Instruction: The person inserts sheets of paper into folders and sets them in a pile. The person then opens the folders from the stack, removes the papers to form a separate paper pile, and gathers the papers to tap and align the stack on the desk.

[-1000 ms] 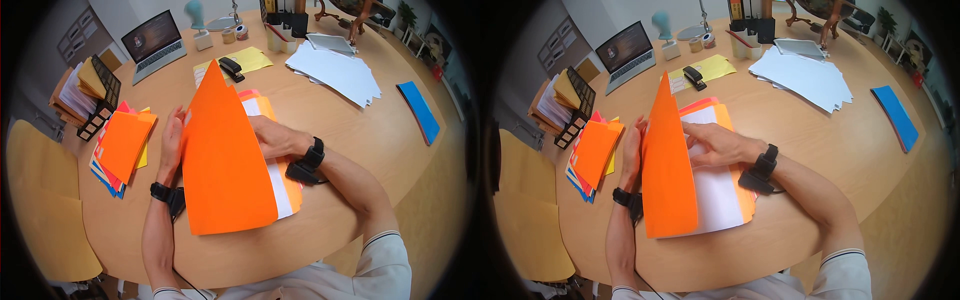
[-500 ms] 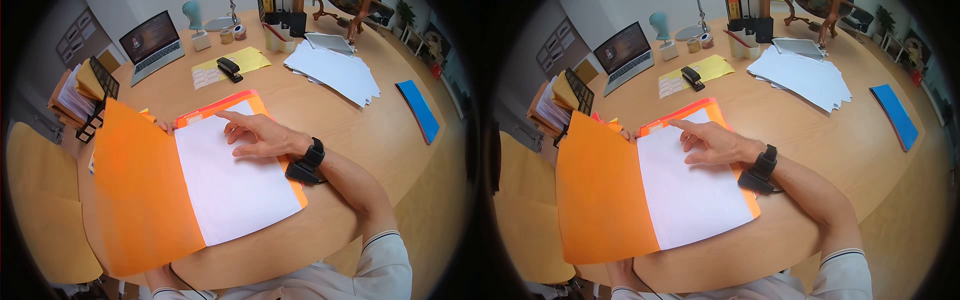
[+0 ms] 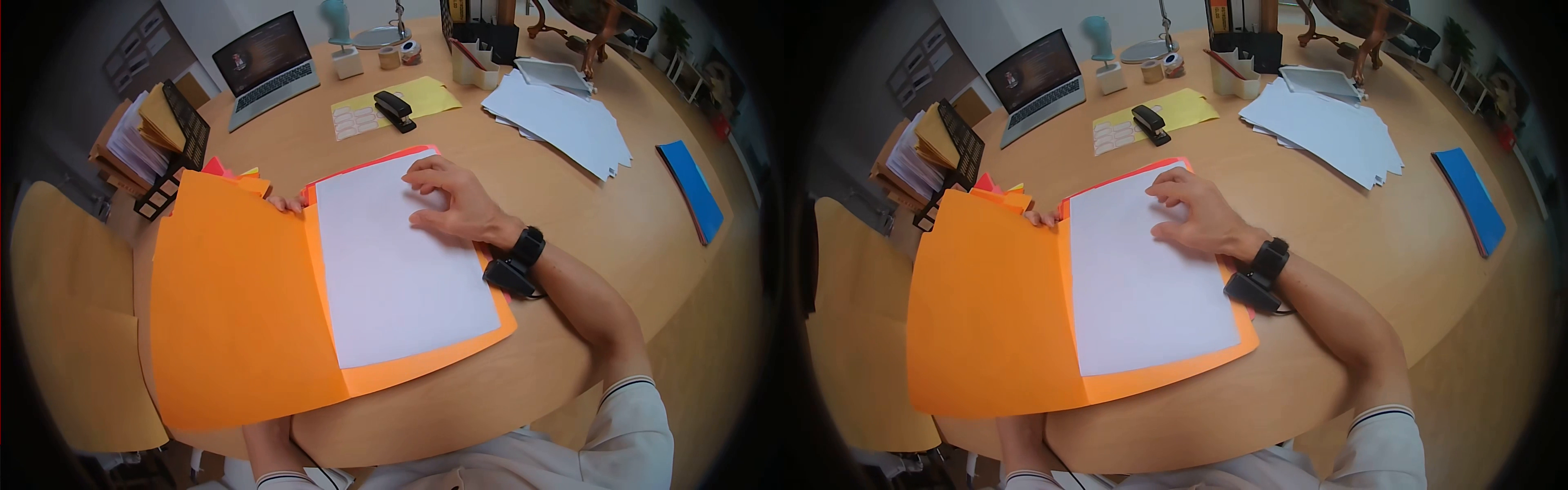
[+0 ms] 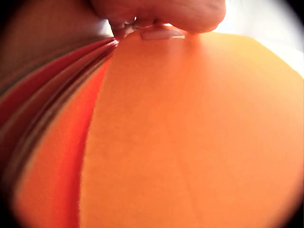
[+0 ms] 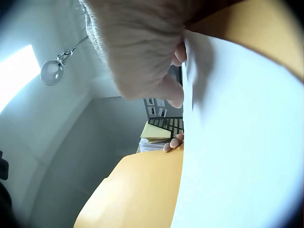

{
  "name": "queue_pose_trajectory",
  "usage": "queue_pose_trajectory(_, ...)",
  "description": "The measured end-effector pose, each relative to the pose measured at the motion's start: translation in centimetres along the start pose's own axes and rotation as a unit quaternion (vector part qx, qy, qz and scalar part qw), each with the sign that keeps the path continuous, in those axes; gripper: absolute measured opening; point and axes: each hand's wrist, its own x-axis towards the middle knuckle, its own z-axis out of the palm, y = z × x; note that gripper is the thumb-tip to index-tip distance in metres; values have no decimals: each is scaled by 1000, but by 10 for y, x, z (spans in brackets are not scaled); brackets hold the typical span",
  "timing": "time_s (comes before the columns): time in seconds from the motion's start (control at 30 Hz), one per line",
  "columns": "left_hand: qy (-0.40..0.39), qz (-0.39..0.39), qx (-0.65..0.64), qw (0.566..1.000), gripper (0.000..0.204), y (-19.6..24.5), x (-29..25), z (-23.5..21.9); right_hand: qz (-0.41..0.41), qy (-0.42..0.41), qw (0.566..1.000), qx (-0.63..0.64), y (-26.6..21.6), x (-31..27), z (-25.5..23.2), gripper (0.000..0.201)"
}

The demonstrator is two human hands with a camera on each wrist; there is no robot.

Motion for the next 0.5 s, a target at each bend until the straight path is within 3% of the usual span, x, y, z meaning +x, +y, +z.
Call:
queue_pose_trajectory(0.07,3,3,-2,1000,35,1,1,-2,-11,26,1000,-14,3,-1,-1,61)
queue_pose_trajectory(0.13,6,5,-4,1000,36,2,4,-3,-20,111,985,-132,6,-2,-4,66)
queue_pose_trajectory(0.17,7,6,-5,1000,36,2,5,-3,-20,111,985,-132,7,-2,-4,66)
queue_pose_trajectory(0.23,8,7,-7,1000,36,1,3,-2,33,179,964,-196,9,-2,-5,73)
queue_pose_trajectory(0.33,9,8,-10,1000,36,0,4,-1,100,145,964,-200,17,-3,-7,76)
queue_pose_trajectory(0.5,13,8,-16,1000,37,-2,2,-1,104,106,972,-181,21,-2,-8,62)
